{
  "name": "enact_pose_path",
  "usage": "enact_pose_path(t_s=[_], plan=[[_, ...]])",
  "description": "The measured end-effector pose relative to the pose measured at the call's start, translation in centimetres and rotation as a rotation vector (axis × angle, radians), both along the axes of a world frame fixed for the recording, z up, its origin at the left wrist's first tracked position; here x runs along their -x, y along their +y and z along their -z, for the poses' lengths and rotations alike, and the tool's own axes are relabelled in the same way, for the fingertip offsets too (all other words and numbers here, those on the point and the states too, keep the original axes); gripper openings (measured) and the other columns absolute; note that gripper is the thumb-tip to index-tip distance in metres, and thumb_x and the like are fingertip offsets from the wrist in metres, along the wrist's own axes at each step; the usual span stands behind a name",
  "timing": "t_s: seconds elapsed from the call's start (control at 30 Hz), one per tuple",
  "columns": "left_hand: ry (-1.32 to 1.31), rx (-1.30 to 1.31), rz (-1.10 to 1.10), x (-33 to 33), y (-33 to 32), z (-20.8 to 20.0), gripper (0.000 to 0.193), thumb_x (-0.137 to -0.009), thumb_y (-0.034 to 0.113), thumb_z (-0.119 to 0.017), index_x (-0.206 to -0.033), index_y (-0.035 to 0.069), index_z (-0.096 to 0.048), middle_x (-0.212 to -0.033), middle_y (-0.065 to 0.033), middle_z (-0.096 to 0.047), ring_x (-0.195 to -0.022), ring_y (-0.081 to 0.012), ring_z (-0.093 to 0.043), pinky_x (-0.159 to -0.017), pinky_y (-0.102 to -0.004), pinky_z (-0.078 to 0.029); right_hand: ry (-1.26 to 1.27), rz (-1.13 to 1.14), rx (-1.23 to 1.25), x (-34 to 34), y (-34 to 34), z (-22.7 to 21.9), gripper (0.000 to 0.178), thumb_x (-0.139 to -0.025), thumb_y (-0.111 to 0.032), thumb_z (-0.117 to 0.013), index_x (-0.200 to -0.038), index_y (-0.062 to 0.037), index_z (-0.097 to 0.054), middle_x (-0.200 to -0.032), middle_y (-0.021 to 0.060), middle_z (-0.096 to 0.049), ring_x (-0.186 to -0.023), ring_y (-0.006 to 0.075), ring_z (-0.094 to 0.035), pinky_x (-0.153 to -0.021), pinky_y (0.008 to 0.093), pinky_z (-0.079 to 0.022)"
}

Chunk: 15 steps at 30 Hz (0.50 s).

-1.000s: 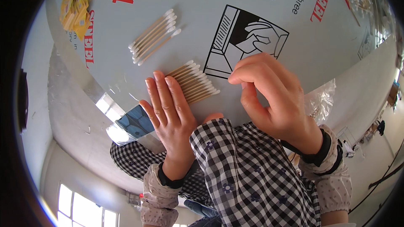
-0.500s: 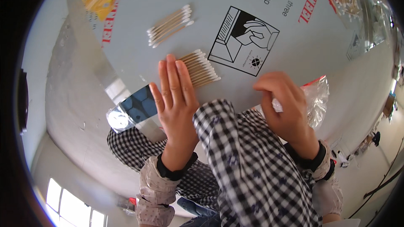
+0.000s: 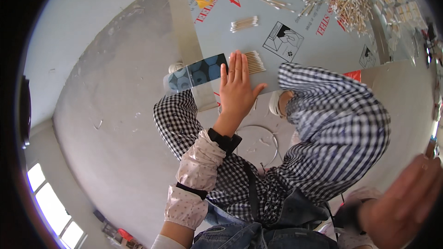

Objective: Manually organizing and packaging cotton swabs into small retail containers.

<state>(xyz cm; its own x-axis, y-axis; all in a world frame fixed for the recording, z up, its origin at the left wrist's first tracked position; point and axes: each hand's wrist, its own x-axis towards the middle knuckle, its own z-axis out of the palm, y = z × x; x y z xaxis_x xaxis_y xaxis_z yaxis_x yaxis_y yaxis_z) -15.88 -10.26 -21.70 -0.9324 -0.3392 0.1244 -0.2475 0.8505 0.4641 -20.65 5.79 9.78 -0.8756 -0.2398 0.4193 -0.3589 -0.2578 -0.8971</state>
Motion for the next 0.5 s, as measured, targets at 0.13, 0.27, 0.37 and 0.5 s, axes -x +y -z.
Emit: enact_pose_path(t_s=[0.13,0.27,0.37,0.5], plan=[[0.110,-0.180,-0.067,-2.6,0.3,-1.1,0.083,-0.092,0.042,-0.061,-0.150,-0.007,-0.026,-0.158,-0.0202,-0.027,-0.149,-0.0356,-0.019,-0.119,-0.0515,-0.016,-0.127,-0.120,-0.256,1.0,-3.5,9.2,0.020,-0.090,0.000,-0.052,-0.107,0.0040,-0.062,-0.121,0.0194,-0.060,-0.107,0.0273,-0.061,-0.084,0.0369,-0.051],[0.306,-0.770,-0.299,-7.4,2.8,-2.6,0.044,-0.096,0.008,-0.053,-0.138,-0.004,-0.045,-0.141,-0.0207,-0.048,-0.134,-0.0346,-0.044,-0.111,-0.0446,-0.033,0.085,-0.051,-0.809,5.4,-8.4,23.4,0.022,-0.101,-0.014,-0.051,-0.116,-0.0019,-0.061,-0.114,0.0094,-0.066,-0.106,0.0207,-0.061,-0.093,0.0350,-0.046],[0.465,-1.172,-0.665,-11.5,4.0,-3.3,0.020,-0.100,0.001,-0.042,-0.113,-0.003,-0.058,-0.097,-0.0087,-0.065,-0.089,-0.0159,-0.061,-0.087,-0.0293,-0.048,0.317,-0.072,-0.902,6.3,-9.5,29.5,0.023,-0.100,-0.011,-0.051,-0.119,-0.0027,-0.061,-0.120,0.0122,-0.064,-0.116,0.0293,-0.058,-0.101,0.0425,-0.044],[0.702,-1.218,-0.820,-10.6,3.7,-2.8,0.020,-0.102,0.005,-0.040,-0.106,-0.003,-0.057,-0.095,-0.0097,-0.064,-0.088,-0.0165,-0.060,-0.085,-0.0294,-0.048,0.544,-0.050,-1.020,7.2,-9.5,32.2,0.029,-0.100,-0.011,-0.052,-0.126,-0.0026,-0.057,-0.132,0.0129,-0.058,-0.129,0.0315,-0.050,-0.109,0.0454,-0.039]])
